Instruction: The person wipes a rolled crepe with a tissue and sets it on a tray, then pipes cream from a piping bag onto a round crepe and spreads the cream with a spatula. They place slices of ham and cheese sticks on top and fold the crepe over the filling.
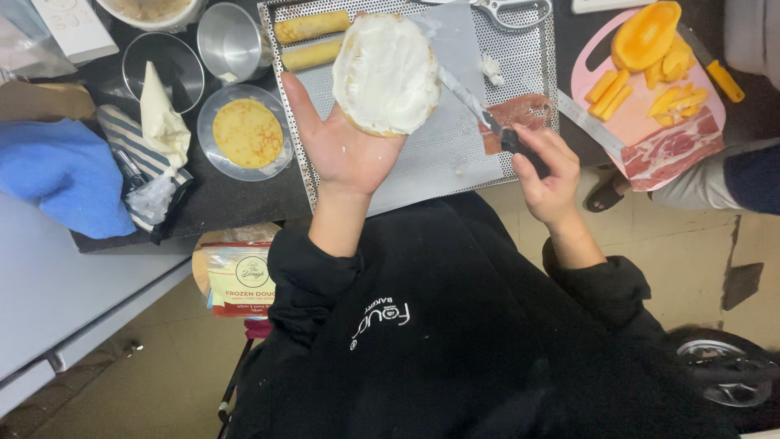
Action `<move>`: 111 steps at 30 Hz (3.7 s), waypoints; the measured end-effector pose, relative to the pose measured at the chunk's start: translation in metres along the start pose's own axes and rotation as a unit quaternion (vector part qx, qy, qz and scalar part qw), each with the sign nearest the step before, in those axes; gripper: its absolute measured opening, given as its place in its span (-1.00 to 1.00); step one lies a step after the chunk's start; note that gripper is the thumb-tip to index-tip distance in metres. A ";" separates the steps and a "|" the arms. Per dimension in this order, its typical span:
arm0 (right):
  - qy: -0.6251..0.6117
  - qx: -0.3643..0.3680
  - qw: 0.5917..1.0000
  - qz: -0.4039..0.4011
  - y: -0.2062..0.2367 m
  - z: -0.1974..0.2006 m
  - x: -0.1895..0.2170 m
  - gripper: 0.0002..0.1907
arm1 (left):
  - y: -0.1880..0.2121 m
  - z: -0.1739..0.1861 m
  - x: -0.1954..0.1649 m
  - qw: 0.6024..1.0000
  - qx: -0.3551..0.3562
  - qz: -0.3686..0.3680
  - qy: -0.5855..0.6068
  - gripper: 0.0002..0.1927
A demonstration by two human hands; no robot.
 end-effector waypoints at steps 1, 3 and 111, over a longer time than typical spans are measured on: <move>0.003 0.001 1.000 0.002 -0.001 -0.003 0.000 -0.66 | -0.001 0.000 0.003 1.000 0.003 0.004 0.002 0.07; 0.021 -0.003 1.000 0.017 -0.003 -0.007 0.001 -0.66 | -0.003 0.000 0.005 1.000 -0.005 -0.008 0.015 0.06; 0.417 0.032 0.902 0.108 -0.025 0.019 0.087 -0.59 | 0.008 0.018 0.029 0.966 0.044 0.109 -0.230 0.04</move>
Point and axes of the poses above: each hand's wrist, its own y-axis away from the middle knuckle, its own z-axis out of the back of the hand, x = y × z, the point moved 2 cm from there along -y, towards the middle knuckle, and after that the axes turned 12 degrees about x, right-handed, at the moved point
